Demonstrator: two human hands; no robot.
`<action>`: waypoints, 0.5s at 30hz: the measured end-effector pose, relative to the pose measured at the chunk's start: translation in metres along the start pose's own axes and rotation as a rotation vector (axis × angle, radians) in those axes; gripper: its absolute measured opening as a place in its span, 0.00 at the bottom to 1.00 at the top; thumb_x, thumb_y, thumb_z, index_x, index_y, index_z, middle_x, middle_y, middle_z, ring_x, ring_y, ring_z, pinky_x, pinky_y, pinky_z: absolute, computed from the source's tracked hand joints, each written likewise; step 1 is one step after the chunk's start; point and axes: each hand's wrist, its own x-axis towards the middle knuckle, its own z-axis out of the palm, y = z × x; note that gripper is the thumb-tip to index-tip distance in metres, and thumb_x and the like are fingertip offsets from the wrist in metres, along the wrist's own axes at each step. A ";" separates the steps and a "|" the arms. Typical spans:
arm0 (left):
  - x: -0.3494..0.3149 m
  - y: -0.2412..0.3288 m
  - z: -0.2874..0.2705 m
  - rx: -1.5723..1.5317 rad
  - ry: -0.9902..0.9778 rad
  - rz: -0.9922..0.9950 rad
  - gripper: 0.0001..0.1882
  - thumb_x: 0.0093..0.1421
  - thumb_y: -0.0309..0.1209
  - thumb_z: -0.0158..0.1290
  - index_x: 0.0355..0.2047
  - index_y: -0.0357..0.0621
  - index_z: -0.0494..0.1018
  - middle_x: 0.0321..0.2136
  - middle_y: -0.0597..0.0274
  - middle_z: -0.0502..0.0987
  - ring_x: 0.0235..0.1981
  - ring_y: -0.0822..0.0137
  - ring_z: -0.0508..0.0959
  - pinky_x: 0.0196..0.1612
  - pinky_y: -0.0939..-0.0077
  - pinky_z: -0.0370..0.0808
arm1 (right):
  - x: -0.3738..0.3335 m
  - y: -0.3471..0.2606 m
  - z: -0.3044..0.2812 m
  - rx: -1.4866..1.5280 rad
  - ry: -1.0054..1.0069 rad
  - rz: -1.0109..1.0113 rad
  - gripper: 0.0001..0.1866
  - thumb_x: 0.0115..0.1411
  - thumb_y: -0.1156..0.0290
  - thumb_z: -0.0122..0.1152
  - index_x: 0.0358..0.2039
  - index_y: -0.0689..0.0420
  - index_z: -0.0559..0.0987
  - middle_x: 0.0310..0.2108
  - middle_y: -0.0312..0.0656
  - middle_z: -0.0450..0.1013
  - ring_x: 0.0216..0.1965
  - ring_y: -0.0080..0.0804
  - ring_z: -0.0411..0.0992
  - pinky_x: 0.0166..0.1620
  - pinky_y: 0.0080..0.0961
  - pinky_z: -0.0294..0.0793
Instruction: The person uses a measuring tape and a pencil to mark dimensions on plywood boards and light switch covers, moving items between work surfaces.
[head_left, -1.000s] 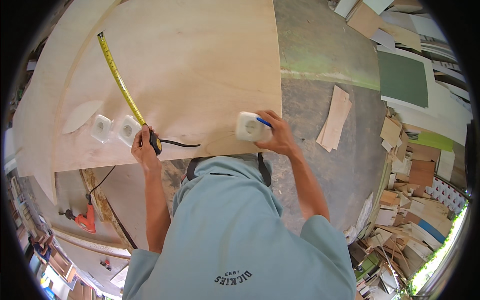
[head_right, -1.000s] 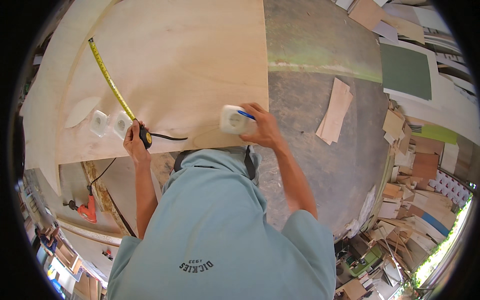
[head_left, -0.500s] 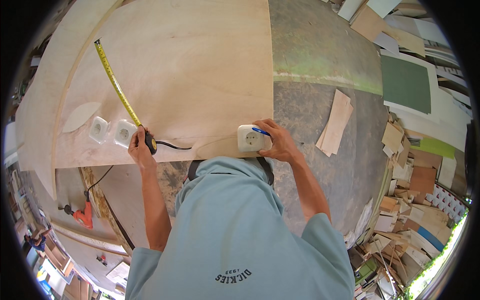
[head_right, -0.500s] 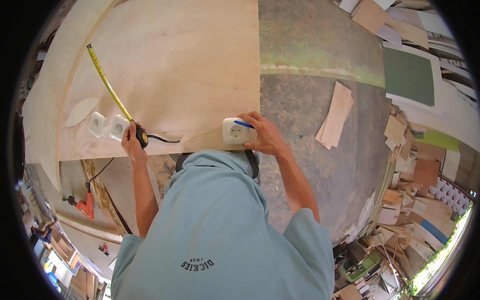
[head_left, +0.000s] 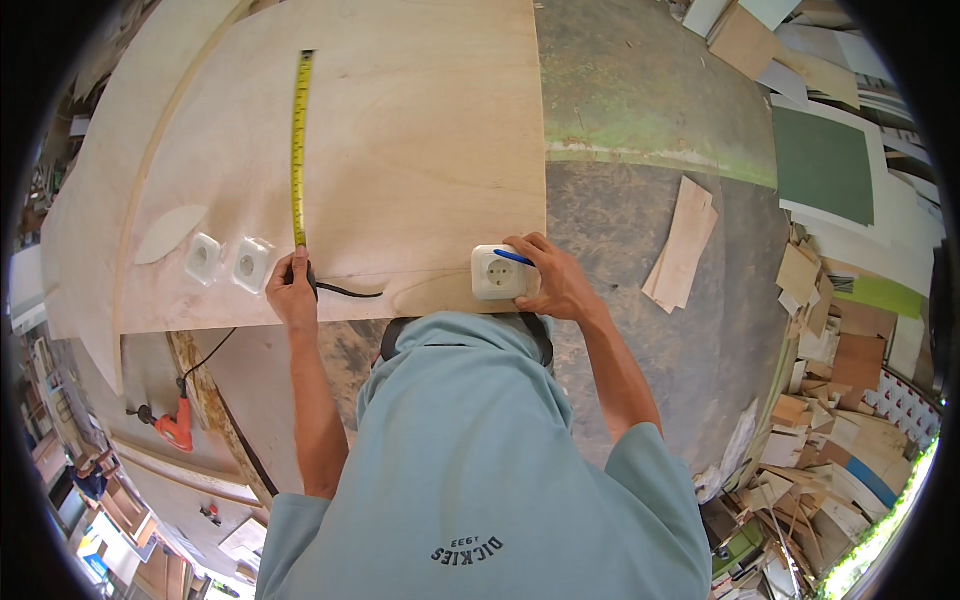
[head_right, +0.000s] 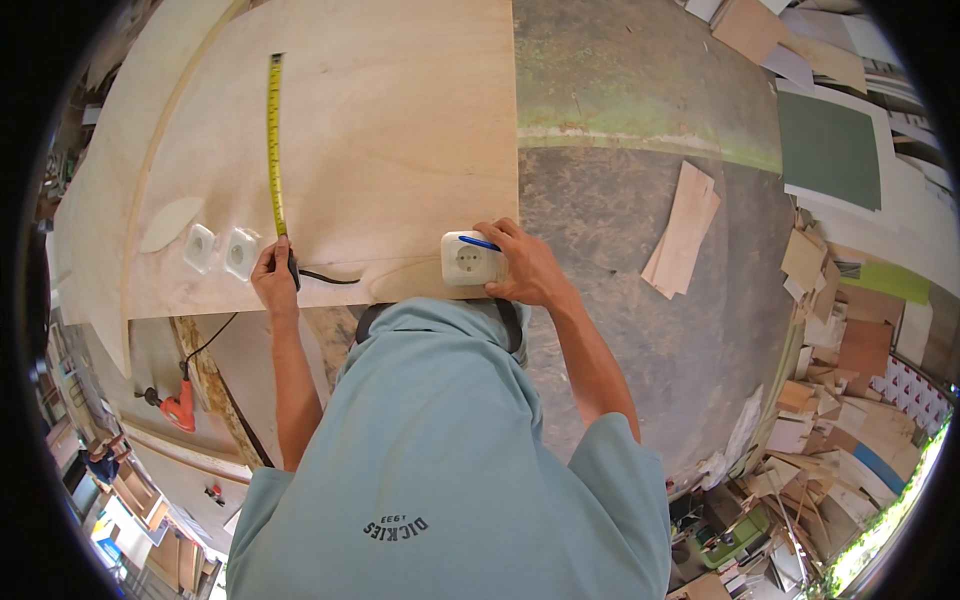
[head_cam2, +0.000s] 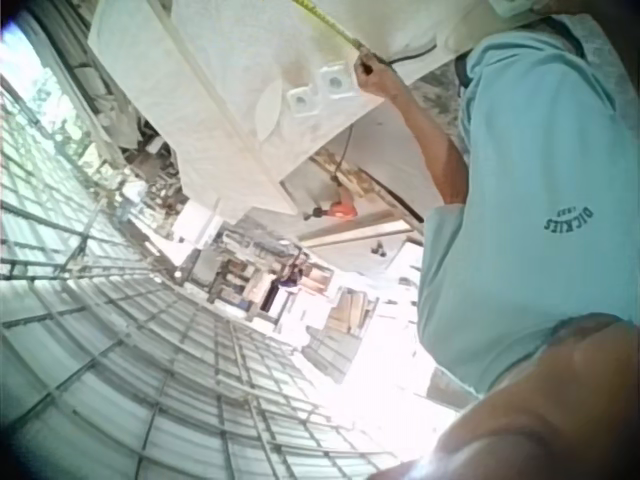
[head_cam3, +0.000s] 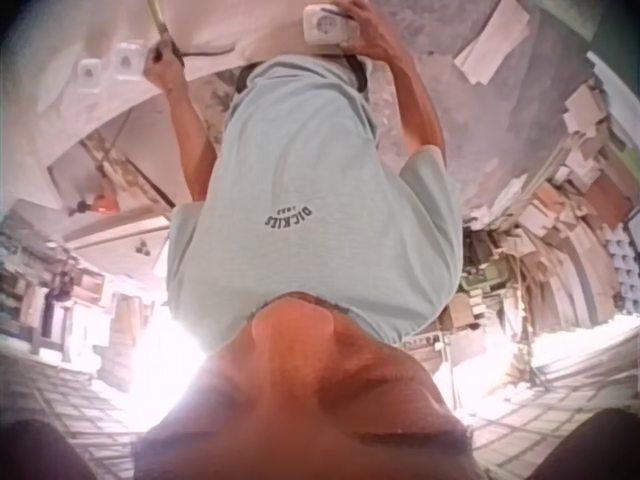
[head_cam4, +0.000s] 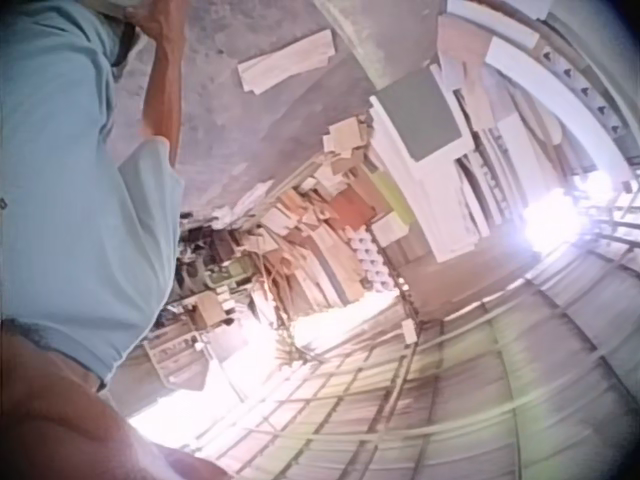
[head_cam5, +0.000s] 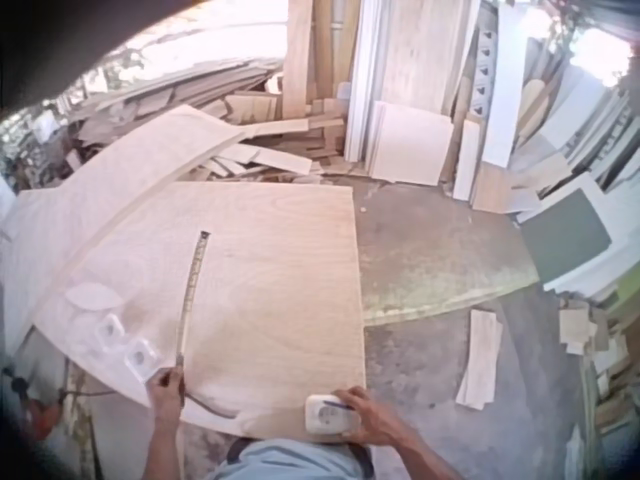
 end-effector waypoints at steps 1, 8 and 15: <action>0.001 -0.004 0.000 0.056 0.028 0.044 0.14 0.66 0.37 0.62 0.34 0.37 0.82 0.23 0.70 0.77 0.23 0.79 0.73 0.27 0.82 0.69 | 0.001 -0.002 0.000 -0.002 -0.005 0.001 0.44 0.39 0.68 0.74 0.61 0.50 0.71 0.53 0.46 0.71 0.50 0.54 0.74 0.53 0.44 0.77; -0.018 0.033 0.030 0.508 0.063 0.372 0.09 0.65 0.32 0.59 0.37 0.38 0.82 0.30 0.53 0.77 0.30 0.53 0.78 0.35 0.64 0.75 | -0.005 0.001 0.002 -0.024 0.007 0.048 0.45 0.39 0.68 0.75 0.62 0.50 0.71 0.55 0.46 0.71 0.51 0.52 0.75 0.54 0.43 0.78; -0.013 0.021 0.035 0.670 -0.002 0.565 0.10 0.67 0.33 0.54 0.43 0.43 0.79 0.38 0.54 0.77 0.42 0.51 0.76 0.45 0.57 0.72 | -0.004 -0.002 0.002 -0.029 0.000 0.056 0.45 0.39 0.69 0.75 0.62 0.49 0.70 0.55 0.45 0.71 0.51 0.52 0.75 0.54 0.43 0.79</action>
